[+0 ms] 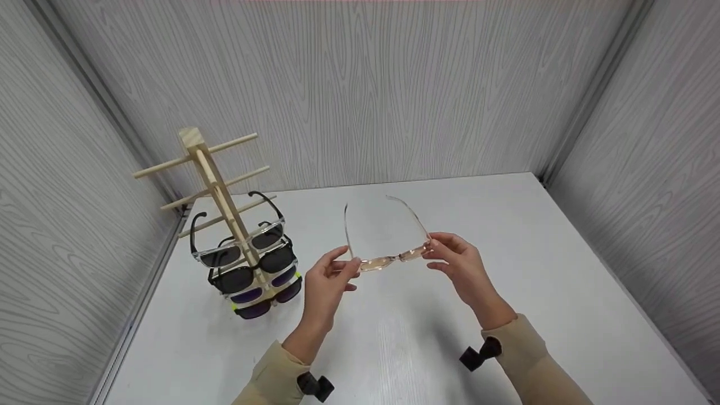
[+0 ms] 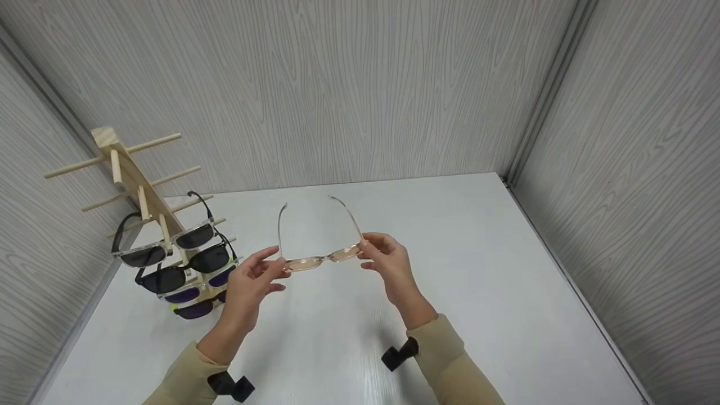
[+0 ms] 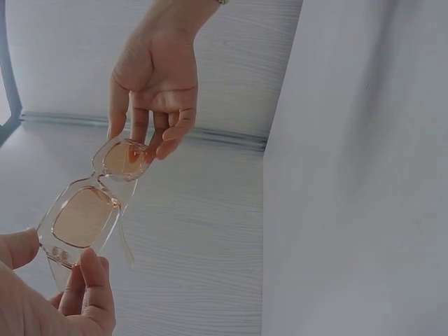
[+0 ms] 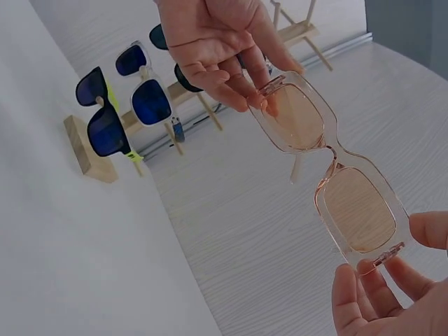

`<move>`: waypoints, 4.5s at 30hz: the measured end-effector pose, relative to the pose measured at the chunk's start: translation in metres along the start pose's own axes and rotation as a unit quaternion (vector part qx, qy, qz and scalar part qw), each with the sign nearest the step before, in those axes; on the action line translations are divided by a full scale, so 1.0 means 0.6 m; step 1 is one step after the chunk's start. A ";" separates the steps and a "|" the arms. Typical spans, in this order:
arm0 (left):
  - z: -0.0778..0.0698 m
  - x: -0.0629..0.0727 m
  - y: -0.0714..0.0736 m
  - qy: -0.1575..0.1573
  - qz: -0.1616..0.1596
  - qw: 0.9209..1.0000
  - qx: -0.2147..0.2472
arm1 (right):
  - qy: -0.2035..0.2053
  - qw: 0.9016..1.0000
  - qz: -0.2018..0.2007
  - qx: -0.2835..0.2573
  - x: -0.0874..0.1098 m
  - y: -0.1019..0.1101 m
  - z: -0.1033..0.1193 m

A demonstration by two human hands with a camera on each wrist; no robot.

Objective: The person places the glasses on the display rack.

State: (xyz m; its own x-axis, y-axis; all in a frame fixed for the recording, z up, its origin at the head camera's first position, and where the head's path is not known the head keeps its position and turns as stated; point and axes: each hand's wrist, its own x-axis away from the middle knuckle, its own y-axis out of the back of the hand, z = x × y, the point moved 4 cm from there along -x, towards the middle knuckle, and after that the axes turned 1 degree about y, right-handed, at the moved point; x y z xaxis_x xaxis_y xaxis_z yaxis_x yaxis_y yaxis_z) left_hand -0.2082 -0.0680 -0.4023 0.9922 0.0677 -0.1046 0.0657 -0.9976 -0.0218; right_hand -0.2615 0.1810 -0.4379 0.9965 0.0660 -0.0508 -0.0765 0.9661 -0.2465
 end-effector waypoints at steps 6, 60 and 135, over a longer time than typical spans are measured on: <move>0.008 -0.014 0.016 -0.010 -0.006 1.000 0.012 | 0.007 1.000 0.013 -0.006 -0.006 -0.020 0.015; -0.147 0.045 0.156 -0.104 -0.111 0.988 0.019 | 0.077 0.979 0.182 -0.046 -0.066 -0.248 0.130; -0.133 -0.031 0.324 -0.083 -0.253 0.962 0.061 | -0.011 0.989 0.115 0.097 -0.122 -0.425 0.105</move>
State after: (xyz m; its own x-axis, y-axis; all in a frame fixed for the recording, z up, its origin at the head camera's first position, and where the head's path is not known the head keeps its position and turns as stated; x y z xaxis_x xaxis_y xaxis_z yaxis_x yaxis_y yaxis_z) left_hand -0.2056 -0.2646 -0.3251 0.8049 0.5563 -0.2065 0.5133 -0.8274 -0.2280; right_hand -0.3129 -0.0545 -0.3102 0.9543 0.2924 -0.0614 -0.2951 0.9547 -0.0397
